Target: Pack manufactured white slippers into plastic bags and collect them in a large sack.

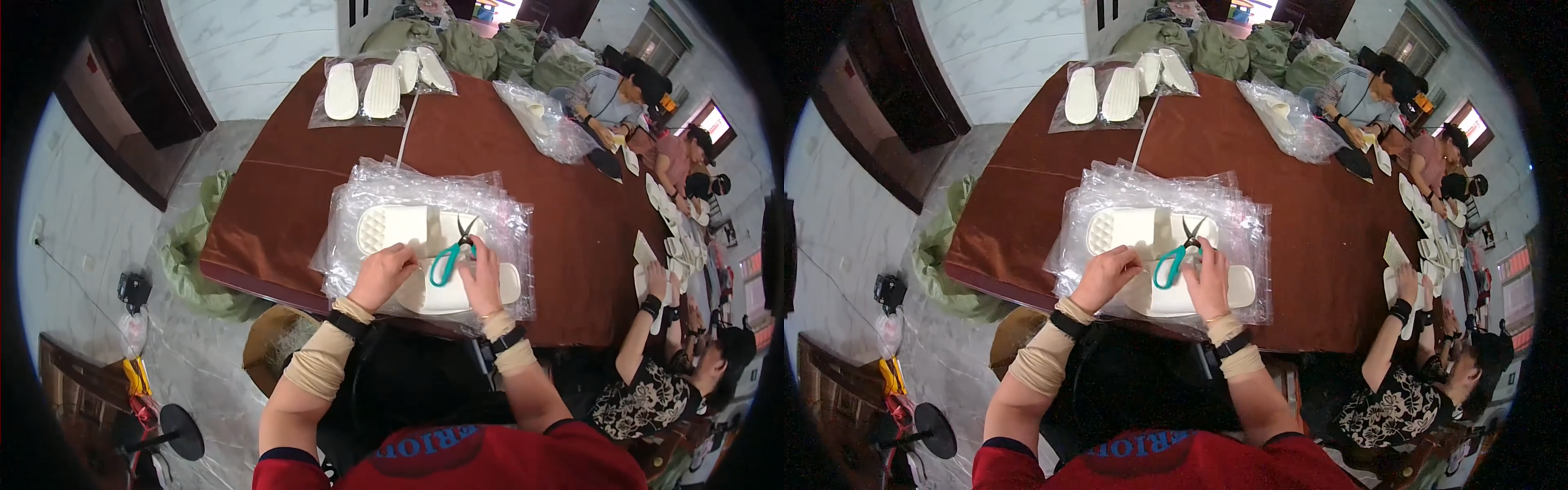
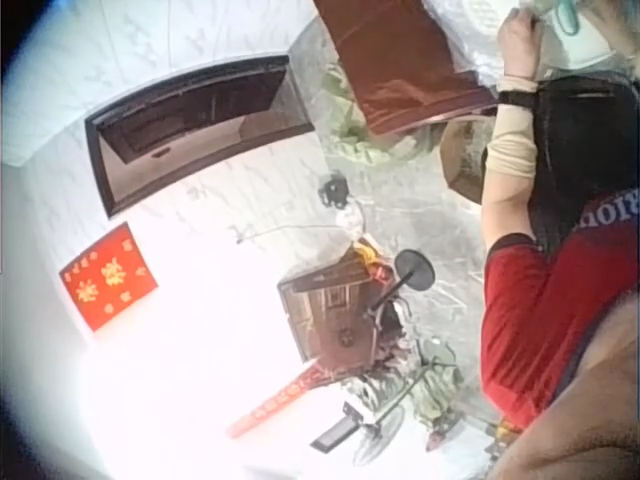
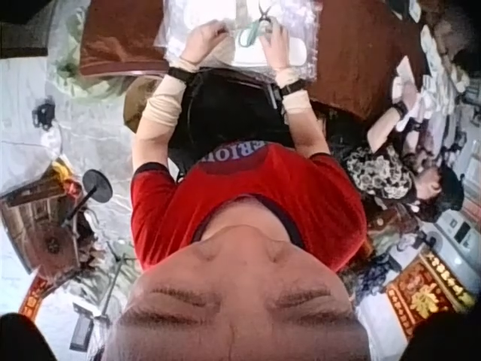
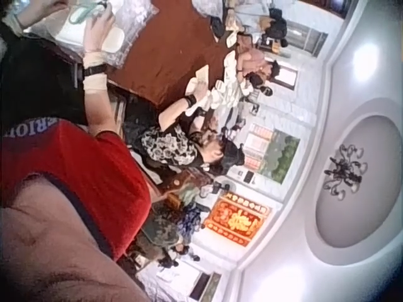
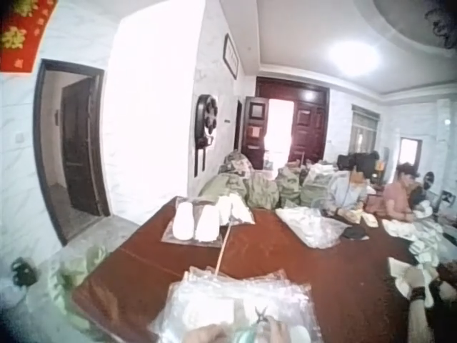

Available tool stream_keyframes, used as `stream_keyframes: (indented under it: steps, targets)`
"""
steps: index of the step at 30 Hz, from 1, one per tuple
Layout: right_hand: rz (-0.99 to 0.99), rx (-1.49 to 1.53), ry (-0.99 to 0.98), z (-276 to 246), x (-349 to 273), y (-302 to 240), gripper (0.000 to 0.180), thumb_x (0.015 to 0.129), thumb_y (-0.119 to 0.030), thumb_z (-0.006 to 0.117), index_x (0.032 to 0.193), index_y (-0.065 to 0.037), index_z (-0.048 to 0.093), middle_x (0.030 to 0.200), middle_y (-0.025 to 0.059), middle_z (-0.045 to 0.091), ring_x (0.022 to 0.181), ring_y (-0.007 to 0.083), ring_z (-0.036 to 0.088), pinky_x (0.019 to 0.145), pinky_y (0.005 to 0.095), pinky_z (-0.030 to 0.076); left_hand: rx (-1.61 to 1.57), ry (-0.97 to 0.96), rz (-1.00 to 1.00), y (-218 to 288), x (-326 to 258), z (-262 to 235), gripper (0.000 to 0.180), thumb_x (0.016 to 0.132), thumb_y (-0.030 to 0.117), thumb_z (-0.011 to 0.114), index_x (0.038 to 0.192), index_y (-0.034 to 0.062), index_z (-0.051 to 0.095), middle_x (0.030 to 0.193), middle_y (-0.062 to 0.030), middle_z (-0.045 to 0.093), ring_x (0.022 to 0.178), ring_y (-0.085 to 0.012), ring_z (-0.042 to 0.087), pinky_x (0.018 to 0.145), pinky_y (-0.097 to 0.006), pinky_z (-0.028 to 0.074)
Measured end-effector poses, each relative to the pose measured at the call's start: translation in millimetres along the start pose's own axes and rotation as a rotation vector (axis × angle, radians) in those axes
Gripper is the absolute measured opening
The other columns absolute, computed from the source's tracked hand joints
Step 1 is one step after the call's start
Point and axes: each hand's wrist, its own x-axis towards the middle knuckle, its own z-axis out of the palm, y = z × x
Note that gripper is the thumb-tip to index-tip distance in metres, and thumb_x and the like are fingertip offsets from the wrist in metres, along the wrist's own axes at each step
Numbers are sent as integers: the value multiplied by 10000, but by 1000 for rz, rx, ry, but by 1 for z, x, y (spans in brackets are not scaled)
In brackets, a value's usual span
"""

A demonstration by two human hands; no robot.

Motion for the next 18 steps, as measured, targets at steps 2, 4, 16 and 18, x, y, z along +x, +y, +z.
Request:
stream_keyframes:
  steps: [2, 4, 16, 18]
  targets:
    - [28, -31, -52, -7, -2, -8, 700, 795, -256, 692, 1378, -14, 390, 1102, 222, 488, 1044, 391, 453, 929, 473, 381, 22, -9, -6, 5, -2, -3, 102, 829, 126, 662, 859, 37, 622, 808, -124, 606, 732, -315, 623, 649, -384, 493]
    - [-49, -148, -102, -8, -5, -20, 779, 784, -328, 726, 1390, 5, 369, 1101, 227, 482, 1045, 392, 449, 933, 475, 375, 14, -13, -5, 4, -2, -1, 103, 828, 125, 661, 862, 36, 623, 811, -122, 607, 735, -314, 623, 650, -385, 493]
    - [13, -282, -58, 22, 8, -27, 771, 722, -285, 705, 1378, -37, 384, 1069, 228, 489, 1046, 406, 472, 932, 474, 393, -30, -91, 35, 1, -4, 1, 93, 828, 113, 648, 872, 36, 624, 833, -117, 617, 755, -309, 627, 668, -379, 493]
    - [27, -253, -24, 18, 12, -23, 729, 726, -254, 692, 1358, -41, 397, 1067, 228, 494, 1040, 405, 478, 923, 477, 402, -14, -82, 21, 3, -3, 1, 93, 829, 113, 648, 871, 34, 622, 831, -117, 616, 756, -310, 626, 668, -381, 492]
